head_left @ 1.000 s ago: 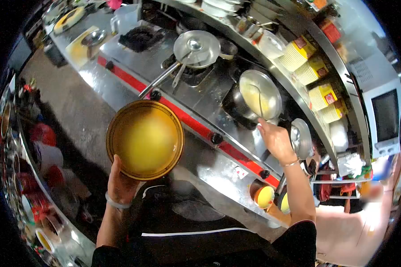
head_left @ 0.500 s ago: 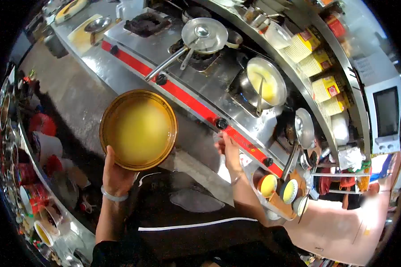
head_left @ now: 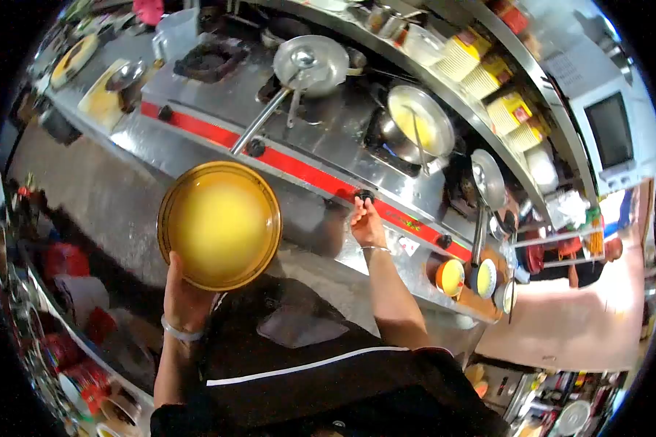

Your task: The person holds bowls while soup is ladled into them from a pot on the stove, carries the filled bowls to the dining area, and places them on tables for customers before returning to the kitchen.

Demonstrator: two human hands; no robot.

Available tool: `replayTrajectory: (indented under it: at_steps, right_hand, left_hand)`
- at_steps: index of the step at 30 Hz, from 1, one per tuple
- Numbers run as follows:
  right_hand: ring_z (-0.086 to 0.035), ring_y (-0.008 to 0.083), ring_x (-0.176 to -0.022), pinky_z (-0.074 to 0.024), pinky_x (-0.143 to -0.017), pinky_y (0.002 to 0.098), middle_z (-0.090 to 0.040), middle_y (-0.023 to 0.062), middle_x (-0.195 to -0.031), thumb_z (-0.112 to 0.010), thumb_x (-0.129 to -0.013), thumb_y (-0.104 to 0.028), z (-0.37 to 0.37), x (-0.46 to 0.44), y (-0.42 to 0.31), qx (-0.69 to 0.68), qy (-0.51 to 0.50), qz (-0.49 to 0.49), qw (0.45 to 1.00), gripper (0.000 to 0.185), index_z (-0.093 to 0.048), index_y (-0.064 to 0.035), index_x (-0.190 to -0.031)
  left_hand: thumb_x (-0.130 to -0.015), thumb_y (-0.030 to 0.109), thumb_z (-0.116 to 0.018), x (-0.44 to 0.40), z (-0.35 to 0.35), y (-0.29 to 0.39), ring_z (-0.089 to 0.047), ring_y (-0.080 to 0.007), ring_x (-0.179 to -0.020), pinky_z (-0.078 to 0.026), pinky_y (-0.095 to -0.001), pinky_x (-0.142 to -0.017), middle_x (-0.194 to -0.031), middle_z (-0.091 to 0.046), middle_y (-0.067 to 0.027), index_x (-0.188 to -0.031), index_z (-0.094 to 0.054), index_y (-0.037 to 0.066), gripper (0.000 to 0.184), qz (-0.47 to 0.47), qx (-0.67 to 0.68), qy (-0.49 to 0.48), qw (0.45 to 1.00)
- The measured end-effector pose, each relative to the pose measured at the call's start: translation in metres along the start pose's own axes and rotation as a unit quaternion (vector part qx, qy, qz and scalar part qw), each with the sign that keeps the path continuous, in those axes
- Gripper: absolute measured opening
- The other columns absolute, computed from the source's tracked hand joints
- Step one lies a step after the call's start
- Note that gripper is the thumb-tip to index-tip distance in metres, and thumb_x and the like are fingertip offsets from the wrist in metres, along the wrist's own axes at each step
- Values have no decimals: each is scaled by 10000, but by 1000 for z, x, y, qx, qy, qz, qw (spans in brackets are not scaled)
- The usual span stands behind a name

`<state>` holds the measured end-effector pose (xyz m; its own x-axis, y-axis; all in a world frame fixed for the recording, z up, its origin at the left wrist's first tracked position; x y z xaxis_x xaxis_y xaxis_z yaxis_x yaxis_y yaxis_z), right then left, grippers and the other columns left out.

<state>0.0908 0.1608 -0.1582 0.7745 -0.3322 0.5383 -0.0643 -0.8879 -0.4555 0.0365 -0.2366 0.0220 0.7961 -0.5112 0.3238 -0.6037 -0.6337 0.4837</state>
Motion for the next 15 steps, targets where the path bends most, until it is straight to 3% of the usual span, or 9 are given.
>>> replayTrajectory:
  at_steps: [6, 9, 13, 15]
  right_hand:
    - [-480, 71, -494, -374, -483, 211, -576, -48, -623, -571, -892, -265, -2, -4, 1, -59, 37, 69, 995, 277, -583, -13, -1005]
    - [-497, 65, -493, -384, -476, 207, -608, -22, -652, -553, -901, -238, 2, -10, 0, -66, 14, 94, 993, 257, -574, 5, -985]
    - [-521, 102, -480, -409, -425, 252, -633, 7, -708, -513, -917, -274, 7, -17, 6, -142, 32, 59, 988, 256, -575, -27, -943]
    - [-531, 92, -489, -438, -447, 245, -635, -4, -710, -492, -929, -357, 3, -17, 11, -151, -44, 22, 987, 333, -573, -35, -949]
  left_hand:
    - [-916, 497, -444, -11, 31, 5, -451, -250, -1202, -365, -451, -998, -1323, -466, -64, -1327, -413, 124, 556, 42, -57, -37, 997]
    - [-910, 509, -444, -15, 7, 2, -447, -247, -1204, -364, -452, -994, -1326, -460, -53, -1333, -406, 133, 567, 72, -65, -69, 993]
    - [-910, 528, -423, -23, 0, -2, -447, -247, -1201, -362, -453, -994, -1331, -453, -50, -1347, -382, 134, 589, 77, -91, -50, 992]
    - [-917, 529, -406, -23, -21, -9, -454, -247, -1191, -370, -453, -986, -1331, -450, -50, -1352, -370, 134, 589, 72, -141, -80, 984]
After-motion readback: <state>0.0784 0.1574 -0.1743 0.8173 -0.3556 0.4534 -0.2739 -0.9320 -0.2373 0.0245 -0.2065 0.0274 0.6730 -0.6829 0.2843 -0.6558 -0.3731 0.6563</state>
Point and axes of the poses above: each hand's wrist, its own x-axis away from the middle knuckle, its own z-axis out of the back of the hand, y = z × x, the point moved 7 cm from there along -x, towards the middle knuckle
